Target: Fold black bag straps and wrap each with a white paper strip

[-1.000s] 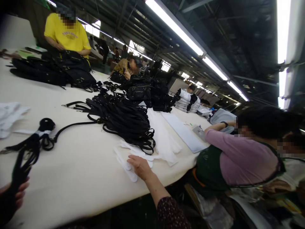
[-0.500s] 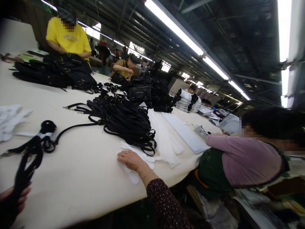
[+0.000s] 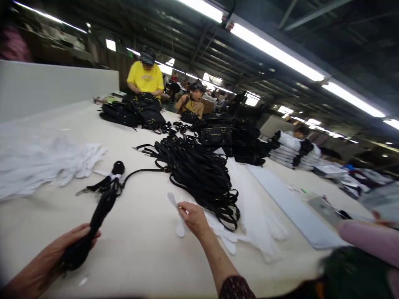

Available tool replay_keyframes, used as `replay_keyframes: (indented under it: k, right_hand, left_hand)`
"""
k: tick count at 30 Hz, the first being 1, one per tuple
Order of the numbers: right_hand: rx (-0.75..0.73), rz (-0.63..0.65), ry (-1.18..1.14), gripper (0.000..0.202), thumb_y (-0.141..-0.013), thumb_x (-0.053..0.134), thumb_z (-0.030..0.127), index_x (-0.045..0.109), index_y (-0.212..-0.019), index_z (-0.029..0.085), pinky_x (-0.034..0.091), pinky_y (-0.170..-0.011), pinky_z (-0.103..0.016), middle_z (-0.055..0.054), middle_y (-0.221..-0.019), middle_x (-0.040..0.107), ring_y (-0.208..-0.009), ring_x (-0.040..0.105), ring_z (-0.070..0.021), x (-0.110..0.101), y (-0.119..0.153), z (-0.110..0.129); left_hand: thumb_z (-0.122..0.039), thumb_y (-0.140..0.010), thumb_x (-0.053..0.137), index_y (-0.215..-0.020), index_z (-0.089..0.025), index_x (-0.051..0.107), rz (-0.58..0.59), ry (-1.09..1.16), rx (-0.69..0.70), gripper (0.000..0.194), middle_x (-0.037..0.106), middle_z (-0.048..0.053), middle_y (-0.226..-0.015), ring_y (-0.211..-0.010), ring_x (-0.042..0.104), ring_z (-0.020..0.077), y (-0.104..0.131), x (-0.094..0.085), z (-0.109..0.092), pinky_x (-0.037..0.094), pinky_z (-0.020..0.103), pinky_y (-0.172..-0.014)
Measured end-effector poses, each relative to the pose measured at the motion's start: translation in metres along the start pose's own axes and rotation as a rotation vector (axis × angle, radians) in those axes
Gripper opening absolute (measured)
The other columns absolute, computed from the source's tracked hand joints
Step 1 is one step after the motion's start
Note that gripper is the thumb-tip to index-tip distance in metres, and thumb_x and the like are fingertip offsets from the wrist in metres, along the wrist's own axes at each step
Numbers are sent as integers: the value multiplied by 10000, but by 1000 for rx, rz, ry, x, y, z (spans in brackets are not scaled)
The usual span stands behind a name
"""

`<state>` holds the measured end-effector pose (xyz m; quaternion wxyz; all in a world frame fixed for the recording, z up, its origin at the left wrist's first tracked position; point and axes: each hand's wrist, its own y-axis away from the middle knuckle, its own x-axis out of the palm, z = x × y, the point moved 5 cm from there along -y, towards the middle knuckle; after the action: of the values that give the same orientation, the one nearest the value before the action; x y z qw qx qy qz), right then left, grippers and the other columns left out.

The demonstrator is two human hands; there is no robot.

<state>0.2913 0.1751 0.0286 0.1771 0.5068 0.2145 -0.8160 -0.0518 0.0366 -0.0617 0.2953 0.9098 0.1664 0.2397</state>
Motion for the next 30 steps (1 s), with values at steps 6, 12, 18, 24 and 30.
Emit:
replay_keyframes:
  k: [6, 12, 18, 24, 30]
  right_hand:
    - [246, 139, -899, 171, -862, 577, 301, 695, -847, 177, 471, -657, -245, 2, -736, 684, -687, 631, -144, 96, -14, 90]
    - [186, 248, -1116, 192, -835, 618, 322, 756, -876, 195, 496, -650, -259, -4, -736, 686, -652, 615, -135, 125, -29, 146]
    - [149, 338, -1205, 226, -795, 615, 246, 750, -967, 186, 500, -611, -241, -10, -753, 696, -669, 619, -136, 131, -30, 162]
    - [220, 99, -1154, 241, -841, 636, 291, 688, -1065, 217, 544, -671, -290, -14, -777, 717, -676, 661, -163, 134, -7, 159]
    - [90, 128, -1071, 324, -808, 484, 128, 758, -927, 254, 529, -862, -320, -3, -928, 753, -900, 692, -193, 126, 2, 168]
  left_hand:
    - [-398, -751, 772, -1159, -163, 642, 224, -83, 117, 488, 778, 82, -852, -748, 691, 160, 0, 23, -18, 530, 207, -686]
    - [-453, -694, 789, -1461, -163, 383, 327, -100, 210, 915, 758, 60, -742, -687, 660, 200, 2, 24, -15, 499, 289, -680]
    - [-431, -728, 764, -1006, -147, 756, 286, -190, 176, 398, 765, 79, -819, -797, 661, 207, 3, 17, -16, 477, 279, -745]
    - [-481, -700, 762, -863, -152, 783, 156, -293, 224, 368, 762, 62, -758, -716, 659, 212, -10, 1, -15, 478, 284, -685]
    - [-421, -770, 688, -984, -232, 779, 177, -540, 376, 300, 788, 17, -937, -947, 677, 271, -5, 1, -29, 507, 307, -844]
